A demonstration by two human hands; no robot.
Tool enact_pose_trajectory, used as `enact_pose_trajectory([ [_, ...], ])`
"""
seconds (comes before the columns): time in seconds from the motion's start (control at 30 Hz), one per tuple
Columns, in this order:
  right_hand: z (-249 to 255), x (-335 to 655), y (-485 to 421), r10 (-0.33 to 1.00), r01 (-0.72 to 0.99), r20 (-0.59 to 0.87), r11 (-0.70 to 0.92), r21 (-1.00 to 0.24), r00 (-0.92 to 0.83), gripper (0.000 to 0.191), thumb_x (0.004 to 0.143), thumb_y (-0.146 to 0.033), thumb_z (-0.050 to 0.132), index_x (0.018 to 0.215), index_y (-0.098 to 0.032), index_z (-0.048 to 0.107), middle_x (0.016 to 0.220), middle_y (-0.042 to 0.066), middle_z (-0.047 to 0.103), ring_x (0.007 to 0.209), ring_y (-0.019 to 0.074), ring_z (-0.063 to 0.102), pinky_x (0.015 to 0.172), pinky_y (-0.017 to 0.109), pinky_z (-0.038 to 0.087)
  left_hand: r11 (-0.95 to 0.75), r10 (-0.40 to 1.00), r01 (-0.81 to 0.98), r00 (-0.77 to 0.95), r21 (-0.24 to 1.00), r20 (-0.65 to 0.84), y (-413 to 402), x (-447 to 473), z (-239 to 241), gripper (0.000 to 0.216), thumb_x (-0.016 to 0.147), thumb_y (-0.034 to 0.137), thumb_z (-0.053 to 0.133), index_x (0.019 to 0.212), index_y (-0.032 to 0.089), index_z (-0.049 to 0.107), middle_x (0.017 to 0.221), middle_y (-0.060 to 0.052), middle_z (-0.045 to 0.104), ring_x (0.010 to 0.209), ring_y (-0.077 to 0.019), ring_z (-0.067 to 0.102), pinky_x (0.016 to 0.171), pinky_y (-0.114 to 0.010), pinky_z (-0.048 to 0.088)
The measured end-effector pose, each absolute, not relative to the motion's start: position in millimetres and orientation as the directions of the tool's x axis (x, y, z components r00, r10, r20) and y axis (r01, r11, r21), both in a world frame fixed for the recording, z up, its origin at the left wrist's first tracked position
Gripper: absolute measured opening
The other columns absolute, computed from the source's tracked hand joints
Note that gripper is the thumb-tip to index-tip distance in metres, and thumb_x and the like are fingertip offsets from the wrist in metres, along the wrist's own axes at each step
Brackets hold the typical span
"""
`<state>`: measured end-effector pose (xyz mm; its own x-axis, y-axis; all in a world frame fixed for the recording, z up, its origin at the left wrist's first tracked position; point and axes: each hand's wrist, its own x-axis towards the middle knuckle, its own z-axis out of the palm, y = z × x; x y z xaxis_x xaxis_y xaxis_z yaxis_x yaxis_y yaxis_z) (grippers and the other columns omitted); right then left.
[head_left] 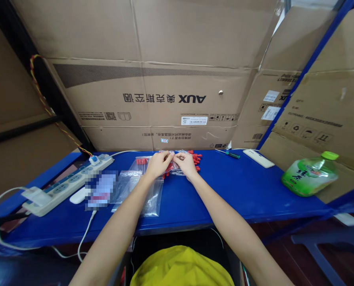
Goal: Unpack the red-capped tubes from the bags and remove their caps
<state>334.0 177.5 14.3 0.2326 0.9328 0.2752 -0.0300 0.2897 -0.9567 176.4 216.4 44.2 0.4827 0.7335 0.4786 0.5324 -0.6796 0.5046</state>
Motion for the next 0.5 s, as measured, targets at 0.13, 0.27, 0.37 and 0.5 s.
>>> enact_pose_trajectory([
  [0.13,13.3,333.3,177.6,0.944,-0.072,0.249,0.27,-0.96,0.216,0.044,0.066,-0.059,0.086,0.07,-0.02,0.066,0.061,-0.002,0.062,0.052,0.0115,0.049,0.05,0.025,0.04,-0.673,0.74,0.513,0.482,0.533,0.47,217.1,179.5,40.7,0.043,0.104,0.054,0.045,0.076,0.024,0.059,0.077,-0.007,0.071,0.072,-0.0239,0.062,0.065,-0.032,0.029],
  [0.27,12.8,331.3,178.3,0.971,-0.203,0.164,0.198,-0.959,0.174,0.047,0.067,-0.062,0.085,0.075,-0.02,0.065,0.061,-0.003,0.061,0.052,0.0113,0.051,0.051,0.025,0.044,-0.681,0.731,0.483,0.498,0.55,0.467,215.7,177.0,43.7,0.042,0.101,0.058,0.051,0.077,0.024,0.057,0.067,-0.002,0.064,0.064,-0.0209,0.056,0.063,-0.031,0.028],
  [0.37,13.7,331.0,177.4,0.985,-0.283,0.108,0.143,-0.948,0.134,0.045,0.069,-0.06,0.084,0.078,-0.021,0.065,0.061,-0.004,0.061,0.055,0.0118,0.053,0.054,0.024,0.046,-0.689,0.717,0.453,0.537,0.565,0.445,215.9,174.5,45.9,0.04,0.1,0.058,0.055,0.079,0.024,0.058,0.064,0.0,0.062,0.06,-0.0187,0.053,0.061,-0.03,0.029],
  [0.5,15.1,332.1,175.7,0.993,-0.315,0.088,0.11,-0.943,0.081,0.043,0.073,-0.058,0.082,0.077,-0.021,0.062,0.059,-0.005,0.057,0.056,0.0116,0.053,0.056,0.024,0.046,-0.691,0.698,0.393,0.581,0.607,0.418,218.1,173.6,46.7,0.033,0.097,0.051,0.058,0.082,0.022,0.061,0.07,-0.001,0.067,0.064,-0.0181,0.055,0.064,-0.03,0.035],
])
